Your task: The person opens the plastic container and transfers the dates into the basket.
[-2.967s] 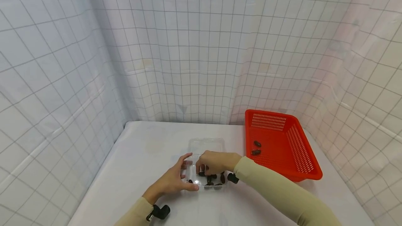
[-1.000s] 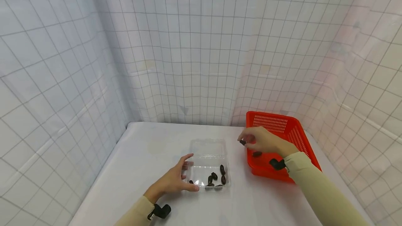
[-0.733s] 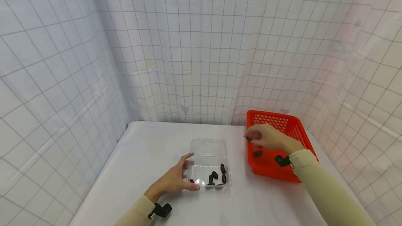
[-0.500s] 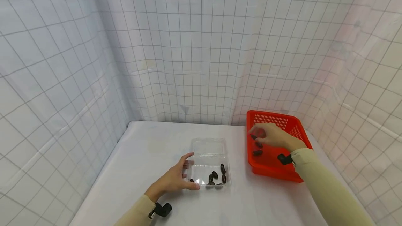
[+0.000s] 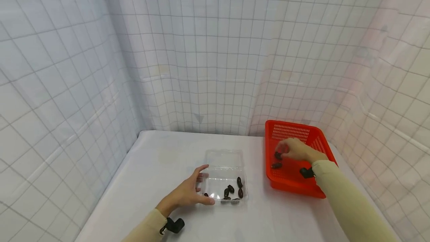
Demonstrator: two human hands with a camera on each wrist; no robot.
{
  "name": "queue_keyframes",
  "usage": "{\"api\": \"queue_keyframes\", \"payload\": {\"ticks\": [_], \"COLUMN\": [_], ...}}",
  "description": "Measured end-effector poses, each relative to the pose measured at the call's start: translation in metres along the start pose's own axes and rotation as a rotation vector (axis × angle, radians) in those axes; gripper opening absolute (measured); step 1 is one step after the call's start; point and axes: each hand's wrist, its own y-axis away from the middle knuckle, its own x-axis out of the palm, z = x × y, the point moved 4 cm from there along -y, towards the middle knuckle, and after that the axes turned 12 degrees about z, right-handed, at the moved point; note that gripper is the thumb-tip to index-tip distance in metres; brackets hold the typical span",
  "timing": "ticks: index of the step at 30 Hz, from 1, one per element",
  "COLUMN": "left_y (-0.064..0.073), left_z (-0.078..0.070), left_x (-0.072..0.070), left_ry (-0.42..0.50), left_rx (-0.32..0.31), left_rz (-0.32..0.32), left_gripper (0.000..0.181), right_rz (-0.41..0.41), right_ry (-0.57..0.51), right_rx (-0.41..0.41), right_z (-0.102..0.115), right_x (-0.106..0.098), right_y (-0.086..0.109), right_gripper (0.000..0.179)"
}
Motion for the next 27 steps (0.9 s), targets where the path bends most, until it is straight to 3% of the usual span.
{"api": "queue_keyframes", "payload": {"ticks": [16,21,27], "left_y": [-0.001,-0.002,-0.002], "left_z": [0.001,0.001,0.001], "left_x": [0.001,0.000,0.000], "left_ry": [-0.011,-0.015,-0.010], "left_rx": [-0.005,-0.006,-0.003], "left_rz": [-0.004,-0.002,-0.006], "left_gripper": [0.131,0.131,0.131], "right_rz": [-0.001,-0.081,-0.216], "right_ry": [-0.025,-0.019,0.065], "right_rx": [0.000,-0.026,-0.088], "right_z": [0.000,0.007,0.038], "right_x": [0.002,-0.003,-0.009], "right_y": [-0.008,-0.006,-0.003], "right_gripper": [0.026,0.026,0.021]}}
